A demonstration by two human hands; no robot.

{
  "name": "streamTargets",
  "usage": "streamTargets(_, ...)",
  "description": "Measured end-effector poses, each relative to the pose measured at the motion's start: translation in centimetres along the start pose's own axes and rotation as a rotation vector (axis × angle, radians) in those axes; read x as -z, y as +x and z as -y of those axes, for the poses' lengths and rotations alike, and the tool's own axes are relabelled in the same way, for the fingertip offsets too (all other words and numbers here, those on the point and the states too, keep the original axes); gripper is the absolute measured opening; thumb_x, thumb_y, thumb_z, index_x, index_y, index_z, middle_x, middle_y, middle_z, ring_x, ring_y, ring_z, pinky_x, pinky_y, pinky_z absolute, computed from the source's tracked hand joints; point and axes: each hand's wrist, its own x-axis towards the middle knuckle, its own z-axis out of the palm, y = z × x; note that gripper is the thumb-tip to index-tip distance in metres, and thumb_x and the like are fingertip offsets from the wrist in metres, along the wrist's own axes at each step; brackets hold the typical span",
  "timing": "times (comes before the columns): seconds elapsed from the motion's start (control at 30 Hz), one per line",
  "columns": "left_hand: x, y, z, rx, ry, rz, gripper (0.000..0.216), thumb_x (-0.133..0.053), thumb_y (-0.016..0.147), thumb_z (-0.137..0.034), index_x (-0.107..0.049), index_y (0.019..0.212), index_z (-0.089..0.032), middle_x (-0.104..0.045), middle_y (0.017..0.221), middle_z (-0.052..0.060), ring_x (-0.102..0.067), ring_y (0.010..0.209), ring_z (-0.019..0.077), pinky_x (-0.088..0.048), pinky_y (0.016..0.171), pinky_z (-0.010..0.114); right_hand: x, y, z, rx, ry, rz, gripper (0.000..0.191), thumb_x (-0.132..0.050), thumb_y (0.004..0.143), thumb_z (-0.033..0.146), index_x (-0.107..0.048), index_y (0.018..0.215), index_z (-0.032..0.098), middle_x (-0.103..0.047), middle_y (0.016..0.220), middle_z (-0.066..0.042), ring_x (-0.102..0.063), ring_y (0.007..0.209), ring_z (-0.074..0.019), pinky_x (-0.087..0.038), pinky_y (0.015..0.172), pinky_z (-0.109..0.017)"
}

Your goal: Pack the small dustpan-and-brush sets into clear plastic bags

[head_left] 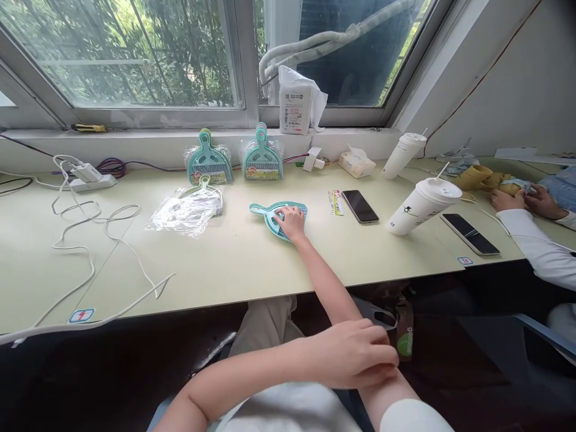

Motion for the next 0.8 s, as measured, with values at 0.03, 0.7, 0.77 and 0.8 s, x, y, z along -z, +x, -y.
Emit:
streamTargets(0.03, -0.4, 0.7, -0.1, 0.023, 0.002, 0.017, 0.034, -0.033, 0.097, -0.037, -0.059, 0.102, -0.017, -0.060, 0.098, 0.007, -0.055, 0.085, 0.0133, -0.044, 0.080, 0.023, 0.1, 0.0, -0.1, 0.005, 0.002, -0.007, 0.021, -0.054, 0.088, 0.039, -0.067, 0.097, 0.025, -0.064, 0.109, -0.005, -0.046, 0.105, -0.0245, -0.032, 0.088, -0.038)
streamTargets(0.7, 0.4, 3.9, 1.9, 0.092, 0.022, 0.353, 0.044, -0.037, 0.092, -0.048, -0.065, 0.079, -0.017, -0.069, 0.088, 0.008, -0.061, 0.083, 0.0208, -0.043, 0.078, 0.035, 2.6, 1.2, -8.9, -0.323, -0.184, -0.146, 0.037, -0.036, 0.088, 0.014, -0.060, 0.116, 0.020, -0.054, 0.129, -0.012, -0.046, 0.116, -0.0239, -0.029, 0.097, -0.043)
streamTargets(0.77, 0.0, 4.4, 2.5, 0.146, -0.051, 0.507, 0.049, -0.035, 0.091, -0.054, -0.066, 0.077, -0.019, -0.069, 0.085, 0.006, -0.062, 0.078, 0.0210, -0.044, 0.069, 0.033, 2.8, 1.0, -8.3, -0.353, -0.206, -0.230, 0.042, -0.035, 0.087, 0.011, -0.056, 0.122, 0.023, -0.050, 0.134, -0.011, -0.043, 0.118, -0.0237, -0.029, 0.095, -0.042)
streamTargets(0.8, -0.2, 4.5, 2.7, 0.160, -0.087, 0.551, 0.050, -0.033, 0.091, -0.054, -0.067, 0.078, -0.020, -0.070, 0.084, 0.005, -0.062, 0.076, 0.0207, -0.044, 0.064, 0.032, 2.9, 0.9, -8.1, -0.400, -0.221, -0.278, 0.045, -0.035, 0.087, 0.010, -0.054, 0.125, 0.024, -0.047, 0.137, -0.011, -0.041, 0.119, -0.0240, -0.029, 0.094, -0.042)
